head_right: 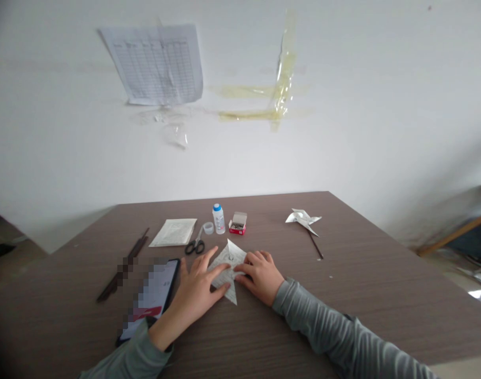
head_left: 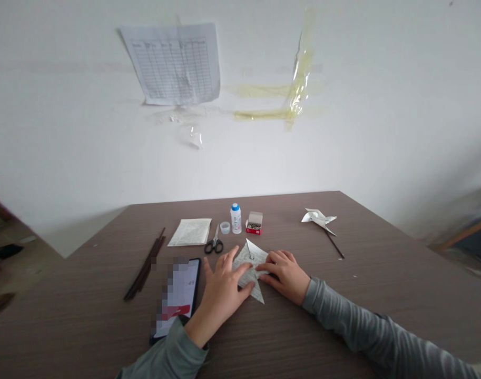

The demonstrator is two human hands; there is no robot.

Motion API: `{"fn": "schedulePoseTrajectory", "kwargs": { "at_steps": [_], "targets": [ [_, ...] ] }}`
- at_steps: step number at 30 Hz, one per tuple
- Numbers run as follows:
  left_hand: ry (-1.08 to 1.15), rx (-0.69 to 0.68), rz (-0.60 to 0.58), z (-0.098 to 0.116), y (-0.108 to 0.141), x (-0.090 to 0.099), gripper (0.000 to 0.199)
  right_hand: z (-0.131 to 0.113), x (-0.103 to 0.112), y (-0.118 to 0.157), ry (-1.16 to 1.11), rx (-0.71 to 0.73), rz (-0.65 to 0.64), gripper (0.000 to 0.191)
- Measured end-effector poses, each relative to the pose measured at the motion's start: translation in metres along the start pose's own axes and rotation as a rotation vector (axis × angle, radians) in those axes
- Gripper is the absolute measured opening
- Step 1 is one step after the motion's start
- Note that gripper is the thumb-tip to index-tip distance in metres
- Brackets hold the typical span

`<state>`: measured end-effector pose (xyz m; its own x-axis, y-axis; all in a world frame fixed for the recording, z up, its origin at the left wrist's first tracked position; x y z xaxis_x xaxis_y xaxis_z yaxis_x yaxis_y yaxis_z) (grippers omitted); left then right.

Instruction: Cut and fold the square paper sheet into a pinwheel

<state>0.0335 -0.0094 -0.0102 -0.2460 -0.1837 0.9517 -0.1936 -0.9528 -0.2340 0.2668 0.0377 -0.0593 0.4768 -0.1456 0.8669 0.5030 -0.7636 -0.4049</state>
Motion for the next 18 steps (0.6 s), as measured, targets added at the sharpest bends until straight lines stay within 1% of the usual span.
{"fn": "schedulePoseTrajectory", "kwargs": {
  "at_steps": [4,8,13,15,18],
  "targets": [
    [0.004,-0.02,0.013,-0.0011,0.0,-0.0036,0.041,-0.0005,0.0009,-0.0005,-0.009,-0.019,-0.011,0.024],
    [0.008,-0.007,0.018,-0.0029,-0.0009,-0.0046,0.036,-0.0004,0.0017,-0.0004,-0.027,-0.04,-0.011,0.023],
    [0.023,-0.009,-0.015,-0.0011,-0.0017,-0.0018,0.035,-0.0003,0.0022,0.0014,-0.04,-0.041,0.028,0.026],
    [0.017,0.008,-0.015,0.0001,-0.0019,-0.0002,0.037,0.0,0.0023,0.0022,-0.035,-0.032,0.043,0.028],
    [0.009,0.012,-0.023,0.0019,-0.0022,0.0022,0.046,0.001,0.002,0.0024,-0.032,-0.016,0.029,0.027]
  ]
}}
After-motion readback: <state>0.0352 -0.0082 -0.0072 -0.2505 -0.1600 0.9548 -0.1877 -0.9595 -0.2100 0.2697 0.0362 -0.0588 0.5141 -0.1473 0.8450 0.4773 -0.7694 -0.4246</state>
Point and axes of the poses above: each hand's wrist, its own y-axis away from the middle knuckle, its own x-axis out of the back of the hand, z = x × y, the point moved 2 cm from there along -y, towards the middle knuckle, and after that the axes turned 6 degrees about z, right-handed, at the moved point
